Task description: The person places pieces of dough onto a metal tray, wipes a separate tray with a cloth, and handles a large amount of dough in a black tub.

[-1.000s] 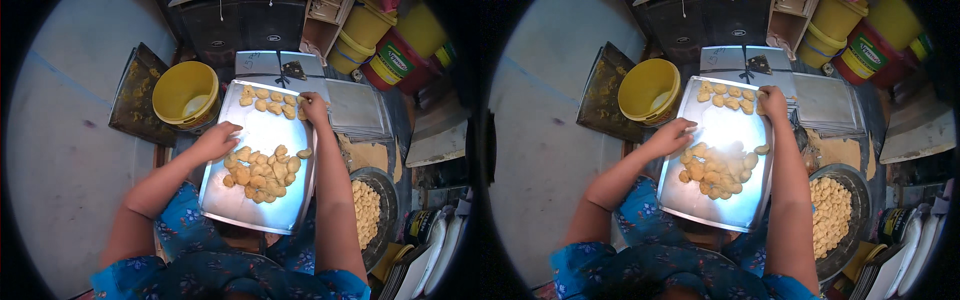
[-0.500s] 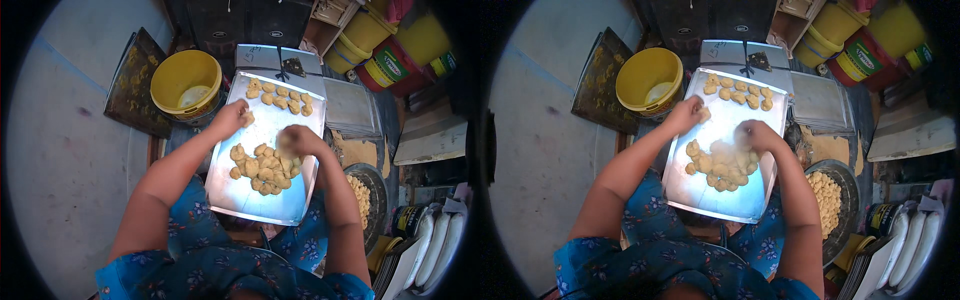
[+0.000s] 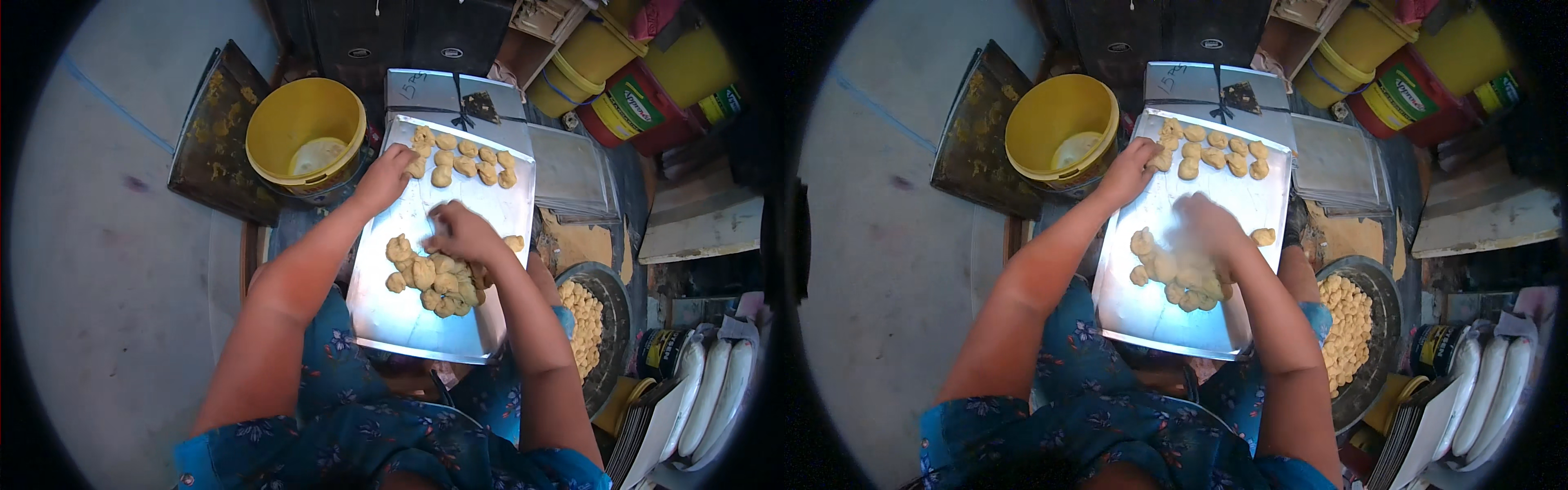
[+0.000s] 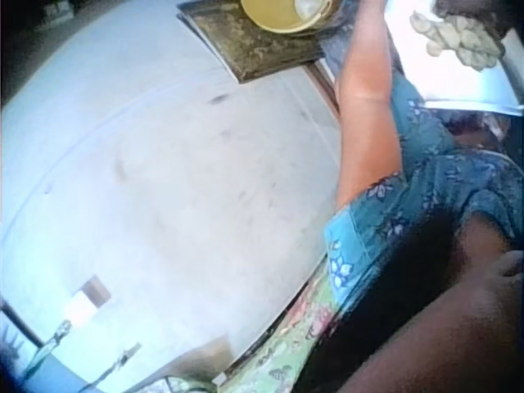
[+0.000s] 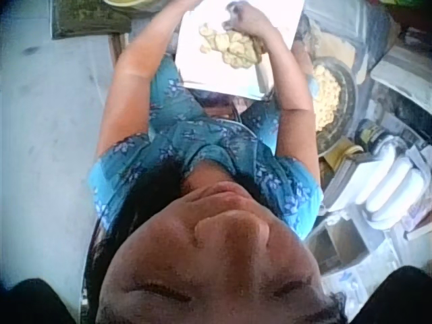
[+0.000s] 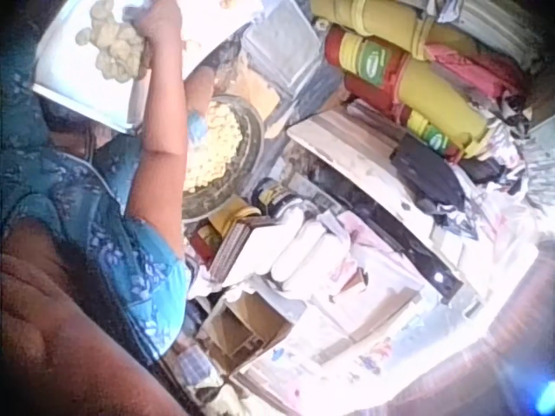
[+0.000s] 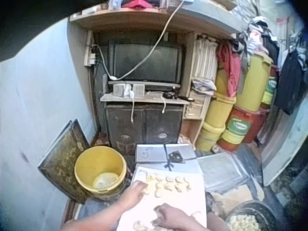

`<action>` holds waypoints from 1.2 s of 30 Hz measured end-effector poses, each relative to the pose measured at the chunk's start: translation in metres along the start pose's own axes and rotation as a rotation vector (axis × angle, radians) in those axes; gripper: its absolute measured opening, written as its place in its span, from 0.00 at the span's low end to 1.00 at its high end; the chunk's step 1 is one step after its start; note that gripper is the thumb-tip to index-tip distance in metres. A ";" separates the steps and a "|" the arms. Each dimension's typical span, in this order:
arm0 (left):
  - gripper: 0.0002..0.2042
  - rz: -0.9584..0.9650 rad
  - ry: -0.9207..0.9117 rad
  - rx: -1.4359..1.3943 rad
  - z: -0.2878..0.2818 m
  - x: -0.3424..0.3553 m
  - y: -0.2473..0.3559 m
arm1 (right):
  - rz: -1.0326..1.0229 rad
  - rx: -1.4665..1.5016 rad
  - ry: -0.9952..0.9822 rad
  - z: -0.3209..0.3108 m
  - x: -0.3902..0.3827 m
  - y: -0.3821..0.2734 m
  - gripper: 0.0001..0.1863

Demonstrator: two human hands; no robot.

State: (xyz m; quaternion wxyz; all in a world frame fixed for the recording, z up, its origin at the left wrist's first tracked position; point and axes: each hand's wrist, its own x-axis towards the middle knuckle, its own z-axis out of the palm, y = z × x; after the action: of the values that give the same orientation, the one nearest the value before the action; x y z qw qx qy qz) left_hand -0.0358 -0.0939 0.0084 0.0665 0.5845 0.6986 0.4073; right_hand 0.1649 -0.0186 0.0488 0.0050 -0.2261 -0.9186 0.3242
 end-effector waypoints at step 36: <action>0.13 0.321 -0.216 0.389 -0.003 -0.008 0.055 | 0.047 0.026 0.139 -0.060 -0.057 0.090 0.19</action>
State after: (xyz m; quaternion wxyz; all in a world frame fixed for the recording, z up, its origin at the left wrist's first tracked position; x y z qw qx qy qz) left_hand 0.0070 -0.1033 0.0433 -0.0382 0.7297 0.6508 0.2061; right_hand 0.2623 0.0551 0.0505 0.0640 -0.2696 -0.9061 0.3198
